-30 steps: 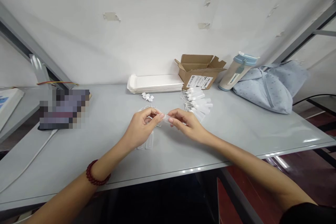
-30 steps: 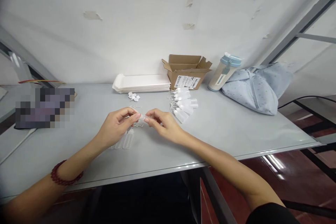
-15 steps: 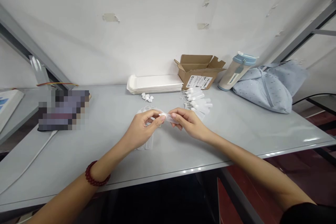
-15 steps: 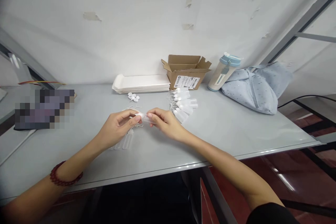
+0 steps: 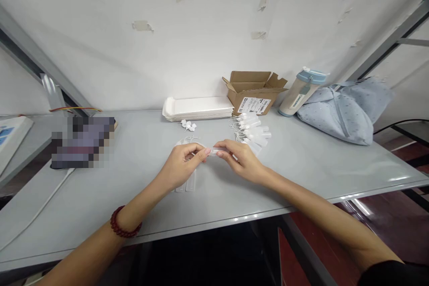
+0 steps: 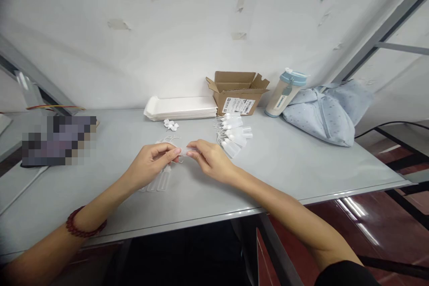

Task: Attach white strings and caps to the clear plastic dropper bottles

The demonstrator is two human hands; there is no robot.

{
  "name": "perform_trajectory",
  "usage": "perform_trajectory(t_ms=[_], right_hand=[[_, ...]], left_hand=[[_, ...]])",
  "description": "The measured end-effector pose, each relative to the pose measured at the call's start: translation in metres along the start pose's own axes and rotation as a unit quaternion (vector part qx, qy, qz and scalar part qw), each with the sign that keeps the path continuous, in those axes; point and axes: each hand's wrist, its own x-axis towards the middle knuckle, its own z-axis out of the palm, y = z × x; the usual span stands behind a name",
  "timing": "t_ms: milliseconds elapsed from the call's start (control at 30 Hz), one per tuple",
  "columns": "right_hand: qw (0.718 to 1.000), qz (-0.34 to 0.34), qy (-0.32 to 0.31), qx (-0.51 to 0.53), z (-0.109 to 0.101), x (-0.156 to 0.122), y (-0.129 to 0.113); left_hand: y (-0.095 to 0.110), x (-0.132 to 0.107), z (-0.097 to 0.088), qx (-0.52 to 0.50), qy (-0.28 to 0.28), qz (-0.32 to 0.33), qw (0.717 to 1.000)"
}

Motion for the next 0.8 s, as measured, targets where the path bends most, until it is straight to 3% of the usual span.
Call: perform_trajectory(t_ms=[267,433,667,800], right_hand=[[0.997,0.049,-0.016,0.065,-0.0072,0.0029,-0.0061],[0.991,0.088,-0.013,0.101,-0.0094,0.0042,-0.0093],[1.000,0.003,-0.019,0.016,-0.0065,0.0021,-0.0042],[0.999,-0.012,-0.035,0.017,-0.0067,0.0018,-0.0029]], left_hand=[[-0.0046,-0.0033,0.0021,0.026,0.014,0.042,0.999],[-0.0072,-0.0022,0.0040,-0.024,-0.004,-0.012,1.000],[-0.0050,-0.0014,0.0021,-0.056,-0.035,-0.034,0.997],[-0.0024,-0.0024,-0.0001,-0.016,-0.054,-0.013,0.998]])
